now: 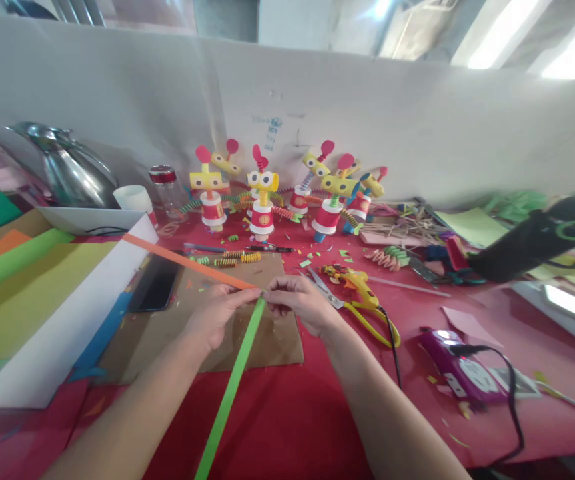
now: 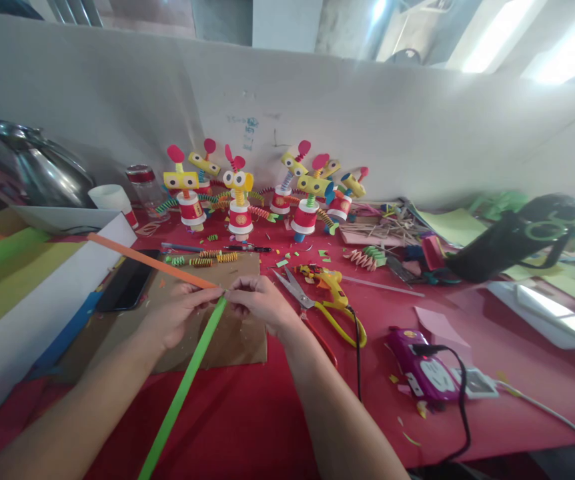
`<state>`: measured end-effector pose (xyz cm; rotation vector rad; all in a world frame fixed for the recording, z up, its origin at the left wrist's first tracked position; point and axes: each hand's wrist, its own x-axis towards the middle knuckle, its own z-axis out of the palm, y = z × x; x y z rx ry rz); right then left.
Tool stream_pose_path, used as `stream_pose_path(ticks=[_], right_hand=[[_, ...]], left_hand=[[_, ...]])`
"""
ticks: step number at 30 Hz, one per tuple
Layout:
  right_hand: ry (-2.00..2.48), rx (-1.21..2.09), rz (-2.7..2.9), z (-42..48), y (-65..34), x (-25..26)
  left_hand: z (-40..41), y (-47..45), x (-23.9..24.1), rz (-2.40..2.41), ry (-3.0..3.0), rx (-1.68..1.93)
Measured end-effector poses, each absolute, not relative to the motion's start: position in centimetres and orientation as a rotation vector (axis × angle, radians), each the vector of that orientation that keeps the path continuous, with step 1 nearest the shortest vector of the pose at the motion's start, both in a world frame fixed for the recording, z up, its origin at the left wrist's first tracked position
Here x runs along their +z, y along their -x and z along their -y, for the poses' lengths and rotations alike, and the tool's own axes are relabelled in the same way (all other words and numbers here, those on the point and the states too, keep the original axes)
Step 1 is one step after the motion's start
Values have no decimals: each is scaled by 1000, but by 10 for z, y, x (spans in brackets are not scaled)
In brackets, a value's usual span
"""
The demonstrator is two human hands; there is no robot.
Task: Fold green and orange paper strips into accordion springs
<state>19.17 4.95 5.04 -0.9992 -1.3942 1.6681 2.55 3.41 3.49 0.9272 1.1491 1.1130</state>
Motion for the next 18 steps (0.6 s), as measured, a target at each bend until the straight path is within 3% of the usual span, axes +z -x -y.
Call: stream_pose_path(ticks=[7, 14, 18], right_hand=[[799, 1699, 940, -50, -185, 42], [650, 1604, 887, -36, -163, 34], [741, 1481, 1064, -33, -164, 39]], left_hand=[[-35, -21, 35, -722, -1002, 1078], [-26, -39, 33, -1015, -1218, 1497], [-26, -28, 44, -1184, -1449, 1435]])
